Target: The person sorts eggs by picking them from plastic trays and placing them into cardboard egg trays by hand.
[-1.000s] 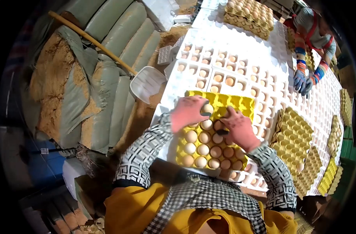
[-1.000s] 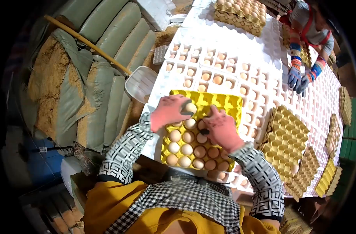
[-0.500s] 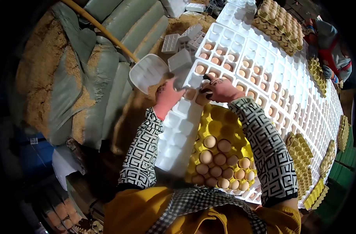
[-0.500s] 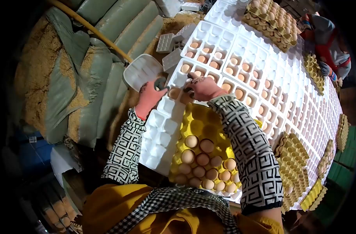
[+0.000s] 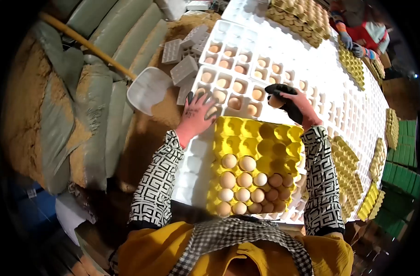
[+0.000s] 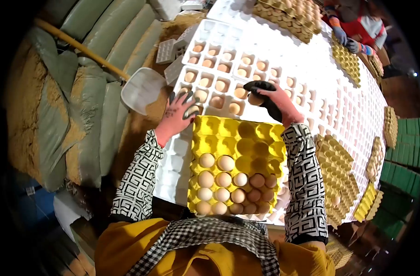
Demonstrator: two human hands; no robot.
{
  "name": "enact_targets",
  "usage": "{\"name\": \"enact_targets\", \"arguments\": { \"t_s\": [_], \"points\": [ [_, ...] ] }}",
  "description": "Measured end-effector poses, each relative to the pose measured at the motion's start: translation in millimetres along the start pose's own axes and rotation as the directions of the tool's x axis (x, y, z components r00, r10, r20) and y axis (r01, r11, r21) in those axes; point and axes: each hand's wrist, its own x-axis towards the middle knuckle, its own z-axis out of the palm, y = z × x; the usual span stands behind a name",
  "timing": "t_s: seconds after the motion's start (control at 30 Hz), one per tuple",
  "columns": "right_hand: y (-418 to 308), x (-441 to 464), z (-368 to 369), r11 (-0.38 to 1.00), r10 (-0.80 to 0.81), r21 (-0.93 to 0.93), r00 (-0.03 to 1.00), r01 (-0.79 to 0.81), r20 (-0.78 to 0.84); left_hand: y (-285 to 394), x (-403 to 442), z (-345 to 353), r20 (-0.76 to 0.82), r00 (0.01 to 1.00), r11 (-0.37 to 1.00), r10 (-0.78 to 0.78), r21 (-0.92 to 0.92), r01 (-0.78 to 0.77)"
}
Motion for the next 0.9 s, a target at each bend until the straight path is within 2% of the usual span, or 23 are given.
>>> {"name": "enact_targets", "arguments": {
  "t_s": [0.03,0.07,0.1,0.13,0.23,0.27,0.33,0.37,0.4,0.43,0.47,0.5,0.53,0.57,0.6,0.67,0.73,0.77,0.8,0.87,0.9],
  "points": [
    [8.6,-2.4,-1.1,1.000,0.004,0.004,1.000,-0.004,-0.028,5.0,-3.3,2.7,0.022,1.000,0.994,-0.003,0.107,0.000],
    [34.1,4.8,-11.1,0.984,-0.083,-0.162,0.996,0.076,-0.037,6.4,-4.2,1.8,-0.008,1.000,0.991,0.002,0.133,-0.001],
    [43.7,9.0,-11.9,0.885,-0.020,-0.466,0.999,-0.005,-0.049,12.2,-1.9,-3.5,0.004,1.000,0.990,-0.006,0.143,0.006],
    [50.1,10.5,-10.0,0.693,0.041,-0.715,0.996,-0.089,-0.084,17.9,-1.7,-8.4,0.020,1.000,0.988,-0.015,0.155,0.012],
    [46.9,10.9,-3.0,0.625,-0.197,-0.774,0.980,0.102,-0.031,20.3,13.2,-10.7,-0.098,0.994,0.983,0.054,0.182,-0.035],
    [39.2,1.0,-1.0,0.745,-0.320,-0.644,0.941,0.176,-0.113,6.1,14.5,4.6,-0.010,0.996,0.962,0.083,0.262,-0.078],
    [-7.6,-45.3,6.8,0.913,-0.189,-0.395,0.962,0.099,-0.196,4.3,17.2,8.4,0.090,0.993,0.925,0.075,0.366,-0.103],
    [-10.7,-69.4,4.5,0.909,-0.261,-0.383,0.943,0.166,-0.209,32.9,19.5,-23.8,0.208,0.977,0.957,-0.036,0.287,-0.026],
    [-8.8,-90.1,0.5,0.896,-0.339,-0.373,0.914,0.242,-0.222,35.7,18.8,-24.8,0.101,0.994,0.979,-0.037,0.205,0.016],
    [19.9,-101.8,-17.5,0.727,-0.529,-0.617,0.818,0.301,-0.223,42.5,6.0,-29.6,-0.026,0.999,0.994,-0.026,0.110,0.029],
    [-25.3,-151.1,13.3,0.835,-0.071,-0.544,0.962,-0.088,-0.265,53.1,-1.1,-43.4,-0.173,0.985,0.999,-0.022,0.024,0.026],
    [-7.4,-167.2,15.2,0.664,-0.080,-0.737,0.968,-0.126,-0.237,75.8,-15.6,-61.5,-0.165,0.978,0.942,-0.131,-0.328,0.071],
    [1.6,-183.7,23.9,0.544,-0.123,-0.839,0.989,-0.004,-0.085,86.9,-32.9,-64.7,-0.140,0.963,0.865,-0.230,-0.482,0.137],
    [30.3,-191.0,28.1,0.301,-0.256,-0.948,0.966,0.106,0.027,116.4,-50.0,-78.9,-0.081,0.992,0.936,-0.097,-0.346,0.063],
    [32.7,-196.3,46.5,0.320,-0.185,-0.943,0.982,0.092,0.034,147.8,-62.0,-90.1,-0.004,1.000,0.977,0.027,-0.209,-0.027],
    [60.6,-192.4,67.9,-0.005,-0.374,-0.959,0.889,0.283,0.264,160.9,-80.8,-63.9,0.161,0.964,0.958,0.212,0.161,-0.237],
    [83.2,-186.2,71.8,-0.065,-0.358,-0.944,0.875,0.324,0.325,171.4,-91.2,-58.4,0.201,0.958,0.939,0.206,0.236,-0.252],
    [90.4,-186.2,73.2,-0.092,-0.345,-0.935,0.870,0.341,0.351,178.1,-91.8,-56.6,0.205,0.943,0.910,0.264,0.270,-0.313],
    [88.6,-187.3,68.8,-0.002,-0.403,-0.929,0.850,0.369,0.338,185.2,-90.3,-53.2,0.205,0.926,0.879,0.318,0.301,-0.369],
    [89.0,-193.9,50.2,0.178,-0.500,-0.887,0.816,0.427,0.292,193.8,-85.8,-45.0,0.154,0.931,0.887,0.330,0.287,-0.362],
    [93.7,-197.1,41.2,0.675,-0.446,-0.620,0.891,0.400,0.090,186.1,-83.4,-39.7,0.164,0.923,0.892,0.349,0.242,-0.380]
  ]
}}
